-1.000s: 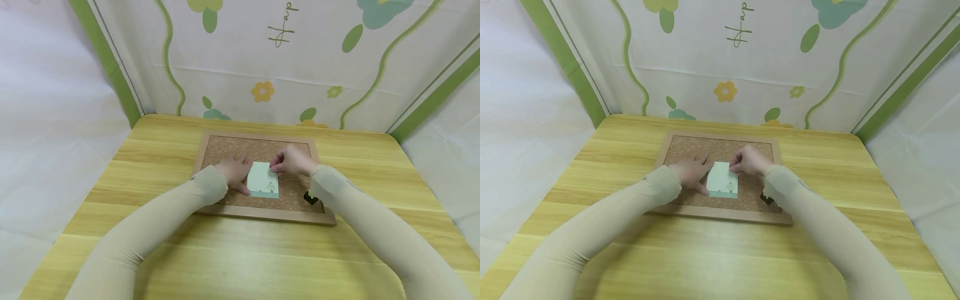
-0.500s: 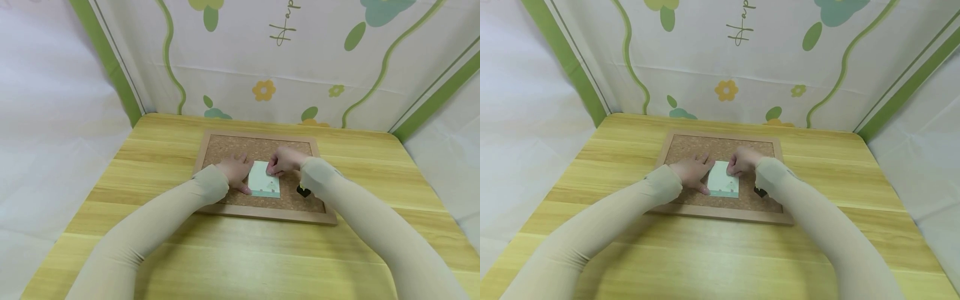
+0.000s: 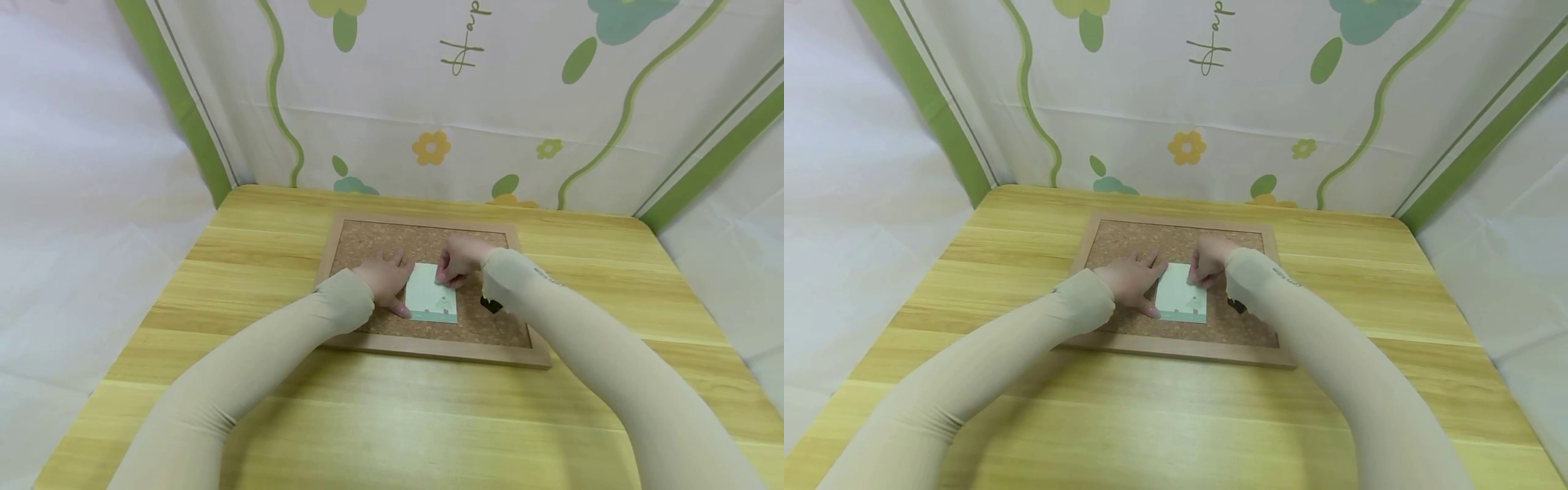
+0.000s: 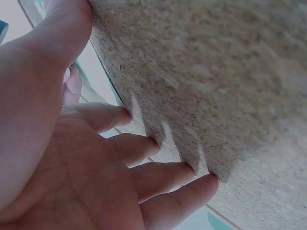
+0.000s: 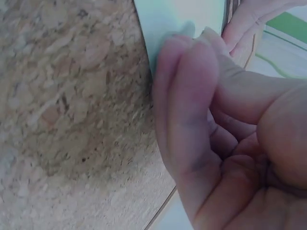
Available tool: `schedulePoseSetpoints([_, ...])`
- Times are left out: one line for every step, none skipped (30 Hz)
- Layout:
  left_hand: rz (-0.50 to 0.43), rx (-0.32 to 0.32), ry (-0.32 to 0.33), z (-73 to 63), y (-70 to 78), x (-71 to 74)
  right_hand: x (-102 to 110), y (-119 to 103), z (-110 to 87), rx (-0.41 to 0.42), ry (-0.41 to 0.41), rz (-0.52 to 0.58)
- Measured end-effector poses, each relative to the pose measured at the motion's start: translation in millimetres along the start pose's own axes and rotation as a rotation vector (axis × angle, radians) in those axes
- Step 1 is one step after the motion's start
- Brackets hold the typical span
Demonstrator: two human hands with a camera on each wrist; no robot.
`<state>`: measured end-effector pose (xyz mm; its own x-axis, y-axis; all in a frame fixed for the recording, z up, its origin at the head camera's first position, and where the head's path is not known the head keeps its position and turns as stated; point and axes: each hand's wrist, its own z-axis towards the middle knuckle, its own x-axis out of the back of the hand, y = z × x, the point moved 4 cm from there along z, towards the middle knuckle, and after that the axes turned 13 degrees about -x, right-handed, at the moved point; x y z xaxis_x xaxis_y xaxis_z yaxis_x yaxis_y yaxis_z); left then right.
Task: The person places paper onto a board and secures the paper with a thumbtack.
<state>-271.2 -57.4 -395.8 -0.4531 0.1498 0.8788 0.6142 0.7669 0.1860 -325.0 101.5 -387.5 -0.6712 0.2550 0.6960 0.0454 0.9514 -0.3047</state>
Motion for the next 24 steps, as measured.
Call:
schedulePoseSetpoints([0.002,-0.001,0.000,-0.4,0.3,0.2,0.2,0.4,0.3,-0.002,-0.006,0.008])
schedulePoseSetpoints([0.004,-0.002,-0.001,-0.6,0.5,0.3,0.5,1.0,0.7,-0.005,-0.012,0.014])
schedulePoseSetpoints([0.003,-0.003,-0.001,-0.9,0.7,0.5,0.7,1.1,0.4,-0.008,-0.019,0.019])
schedulePoseSetpoints([0.004,-0.003,-0.001,-1.2,0.9,0.7,1.1,1.5,0.6,-0.010,-0.026,0.023])
schedulePoseSetpoints([0.005,-0.004,-0.001,-1.4,1.2,1.0,1.3,1.7,0.9,-0.016,-0.033,0.031])
schedulePoseSetpoints([0.005,-0.005,0.000,-1.9,1.5,1.3,1.5,2.0,1.2,-0.019,-0.040,0.036])
schedulePoseSetpoints([0.006,-0.005,0.001,-2.3,1.8,1.6,1.7,2.2,1.8,-0.023,-0.045,0.039])
schedulePoseSetpoints([0.004,-0.005,0.002,-2.7,2.0,1.9,1.9,2.6,2.4,-0.027,-0.045,0.039])
schedulePoseSetpoints([0.003,-0.005,0.004,-3.3,2.4,2.3,2.0,3.0,3.1,-0.030,-0.046,0.040])
schedulePoseSetpoints([0.003,-0.006,0.005,-3.8,2.7,2.6,2.0,3.4,3.9,-0.033,-0.047,0.041])
schedulePoseSetpoints([0.002,-0.007,0.006,-4.3,3.0,3.0,1.9,3.7,4.5,-0.037,-0.047,0.041])
schedulePoseSetpoints([0.004,-0.009,0.007,-4.7,3.4,3.4,1.9,4.0,5.0,-0.040,-0.048,0.039])
schedulePoseSetpoints([0.004,-0.011,0.007,-5.0,3.7,3.8,2.0,4.3,5.6,-0.044,-0.047,0.039])
schedulePoseSetpoints([0.005,-0.013,0.008,-5.4,4.0,4.1,1.9,4.6,6.1,-0.049,-0.048,0.040])
schedulePoseSetpoints([0.007,-0.013,0.008,-5.8,4.2,4.3,1.9,4.6,6.4,-0.050,-0.049,0.039])
schedulePoseSetpoints([0.009,-0.013,0.008,-5.9,4.3,4.6,1.8,4.4,6.7,-0.051,-0.052,0.038])
schedulePoseSetpoints([0.009,-0.012,0.008,-6.2,4.4,4.7,1.8,4.3,6.8,-0.051,-0.053,0.034])
schedulePoseSetpoints([0.012,-0.011,0.007,-6.3,4.5,4.8,1.8,4.1,6.9,-0.052,-0.053,0.032])
schedulePoseSetpoints([0.012,-0.010,0.005,-6.4,4.5,4.8,1.8,3.8,6.7,-0.052,-0.054,0.029])
schedulePoseSetpoints([0.010,-0.008,0.004,-6.6,4.5,4.8,1.6,3.4,6.6,-0.053,-0.054,0.025])
schedulePoseSetpoints([0.009,-0.008,0.002,-6.7,4.6,4.8,1.6,3.0,6.3,-0.053,-0.053,0.021])
schedulePoseSetpoints([0.007,-0.008,0.001,-6.7,4.7,4.9,1.5,2.7,6.0,-0.054,-0.053,0.015])
schedulePoseSetpoints([0.004,-0.009,0.001,-6.8,4.7,4.9,1.5,2.5,5.7,-0.054,-0.051,0.007])
schedulePoseSetpoints([0.004,-0.009,0.000,-6.8,4.7,4.9,1.6,2.0,5.2,-0.052,-0.049,-0.003])
